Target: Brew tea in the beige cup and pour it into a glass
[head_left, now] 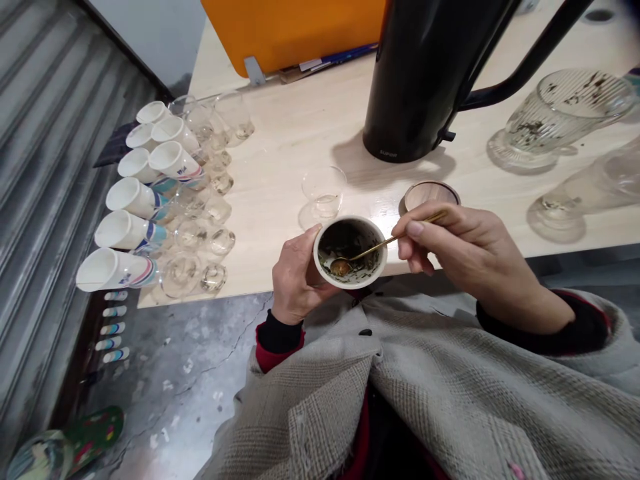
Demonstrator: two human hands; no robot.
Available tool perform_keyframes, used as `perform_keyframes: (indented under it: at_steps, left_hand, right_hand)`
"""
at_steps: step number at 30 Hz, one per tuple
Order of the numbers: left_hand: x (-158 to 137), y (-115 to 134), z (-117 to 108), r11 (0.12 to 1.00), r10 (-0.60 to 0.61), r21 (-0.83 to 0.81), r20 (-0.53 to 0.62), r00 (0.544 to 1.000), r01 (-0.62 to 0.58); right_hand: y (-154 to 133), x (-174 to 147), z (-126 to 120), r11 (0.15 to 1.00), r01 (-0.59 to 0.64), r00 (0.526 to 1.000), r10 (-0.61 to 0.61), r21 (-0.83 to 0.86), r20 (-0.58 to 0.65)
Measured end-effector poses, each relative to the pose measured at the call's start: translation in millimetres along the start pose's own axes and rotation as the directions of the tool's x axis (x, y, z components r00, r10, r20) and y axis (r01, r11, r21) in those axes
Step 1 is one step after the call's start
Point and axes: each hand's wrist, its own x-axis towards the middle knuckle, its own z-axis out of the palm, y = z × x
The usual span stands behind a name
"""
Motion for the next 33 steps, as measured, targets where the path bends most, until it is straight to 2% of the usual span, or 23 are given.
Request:
perform_keyframes:
  at_steps: [5, 14, 18, 23, 26, 29, 31, 33]
  left_hand:
    - [0, 1, -1, 0.999, -0.052, 0.005, 0.019, 0.998, 0.052]
    - [4, 5, -1, 0.998, -0.066, 0.009, 0.002, 0.998, 0.066]
    - [8, 9, -2, 0.994, -0.098, 0.039, -0.018, 0.995, 0.098]
    - [8, 9, -2, 0.989, -0.118, 0.085, -0.014, 0.993, 0.119]
    - [6, 7, -2, 0.988, -0.126, 0.093, 0.003, 0.992, 0.125]
    - [5, 6, -2, 0.986, -0.139, 0.096, 0.015, 0.990, 0.137]
    - [5, 6, -3, 0.986, -0.142, 0.096, 0.024, 0.990, 0.139]
    - [5, 6, -3, 0.985, -0.146, 0.097, 0.032, 0.989, 0.142]
  right_hand:
    - [8, 7, -3, 0.978, -0.043, 0.990, 0.070, 0.205, -0.123]
    - [12, 14, -5, 0.952, -0.066, 0.975, 0.125, 0.298, -0.184]
    - [13, 17, -6, 0.935, -0.024, 0.964, 0.116, 0.355, -0.240]
    - [0, 29, -11, 0.940, 0.133, 0.935, -0.015, 0.314, -0.353]
    - [-13, 36, -8, 0.935, 0.272, 0.895, -0.158, 0.229, -0.418]
    - [-16, 42, 4, 0.916, 0.395, 0.833, -0.328, 0.065, -0.445]
    - [-10, 48, 14, 0.906, 0.420, 0.833, -0.409, -0.055, -0.372]
    - [-1, 54, 22, 0.907, 0.397, 0.874, -0.420, -0.141, -0.242]
